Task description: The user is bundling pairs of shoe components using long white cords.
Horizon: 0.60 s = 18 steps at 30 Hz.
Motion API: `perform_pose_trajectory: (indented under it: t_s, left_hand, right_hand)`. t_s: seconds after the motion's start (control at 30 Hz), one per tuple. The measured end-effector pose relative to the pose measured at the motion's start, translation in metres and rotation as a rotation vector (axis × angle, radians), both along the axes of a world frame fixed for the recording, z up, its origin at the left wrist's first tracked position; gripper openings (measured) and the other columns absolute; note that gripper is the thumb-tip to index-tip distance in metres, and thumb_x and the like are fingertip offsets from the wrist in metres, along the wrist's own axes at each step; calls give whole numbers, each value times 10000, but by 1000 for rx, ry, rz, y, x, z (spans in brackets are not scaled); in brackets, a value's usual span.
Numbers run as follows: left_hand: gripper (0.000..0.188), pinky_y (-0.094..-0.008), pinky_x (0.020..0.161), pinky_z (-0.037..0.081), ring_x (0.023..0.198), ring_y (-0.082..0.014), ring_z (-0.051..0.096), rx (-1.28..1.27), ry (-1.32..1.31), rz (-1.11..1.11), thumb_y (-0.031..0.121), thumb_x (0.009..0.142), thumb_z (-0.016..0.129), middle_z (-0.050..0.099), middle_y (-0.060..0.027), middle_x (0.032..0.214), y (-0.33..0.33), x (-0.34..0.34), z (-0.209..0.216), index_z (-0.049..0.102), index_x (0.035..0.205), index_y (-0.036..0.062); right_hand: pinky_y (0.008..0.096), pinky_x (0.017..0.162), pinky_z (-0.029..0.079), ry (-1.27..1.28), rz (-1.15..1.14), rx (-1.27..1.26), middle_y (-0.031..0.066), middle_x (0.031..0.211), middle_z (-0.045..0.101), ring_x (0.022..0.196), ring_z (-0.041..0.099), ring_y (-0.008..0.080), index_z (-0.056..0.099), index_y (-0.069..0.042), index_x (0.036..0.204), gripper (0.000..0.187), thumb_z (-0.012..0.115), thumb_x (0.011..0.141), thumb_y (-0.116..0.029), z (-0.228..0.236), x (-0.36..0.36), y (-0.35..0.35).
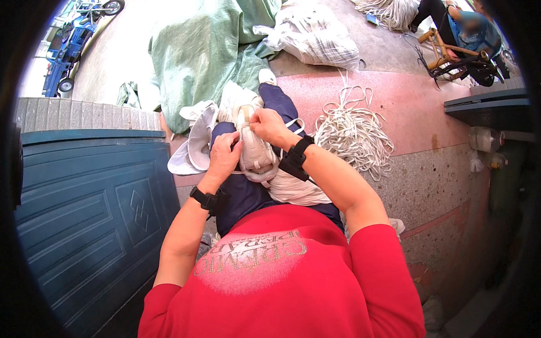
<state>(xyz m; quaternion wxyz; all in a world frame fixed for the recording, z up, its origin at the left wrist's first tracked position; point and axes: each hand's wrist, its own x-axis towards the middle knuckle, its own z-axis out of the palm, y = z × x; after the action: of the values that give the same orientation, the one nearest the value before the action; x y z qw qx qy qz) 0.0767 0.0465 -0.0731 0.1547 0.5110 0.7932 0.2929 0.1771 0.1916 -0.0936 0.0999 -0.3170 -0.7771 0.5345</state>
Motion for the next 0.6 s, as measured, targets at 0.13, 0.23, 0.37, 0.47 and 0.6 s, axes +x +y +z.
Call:
perform_pose_trajectory:
  t_s: [0.13,0.23,0.37,0.47,0.6]
  left_hand:
    - [250,-363,759,430,860,-291,521,-19,-10,-7,157,741,589,582,-125,899,0,1,1,583,942,9]
    - [253,-365,756,429,855,-291,521,-41,-12,-11,159,737,594,580,-125,891,0,2,1,583,941,9]
    - [249,-366,751,428,845,-291,520,9,-7,9,158,736,597,579,-124,879,1,4,-2,583,937,10]
    - [220,-355,713,432,778,-275,539,40,15,3,111,742,592,589,-133,833,3,0,2,591,934,4]
    - [222,-360,706,432,769,-281,539,-4,-23,-29,124,731,608,587,-133,812,21,-7,11,596,919,7]
  right_hand:
    - [371,653,458,-45,-67,98,182,734,602,726,599,307,607,-12,759,109,570,682,-79,5,0,-6]
    - [380,669,459,-100,-31,207,185,752,605,750,597,320,608,-19,770,114,541,689,-64,3,0,-5]
    - [387,673,458,-29,31,68,181,748,604,755,588,340,591,-18,768,114,523,694,-72,7,-4,-3]
    - [392,665,456,21,-38,18,188,741,599,761,581,350,573,-11,754,111,531,699,-97,4,-5,-7]
    - [400,673,452,17,24,66,202,764,595,782,576,356,564,-7,794,129,513,729,-106,5,2,-6]
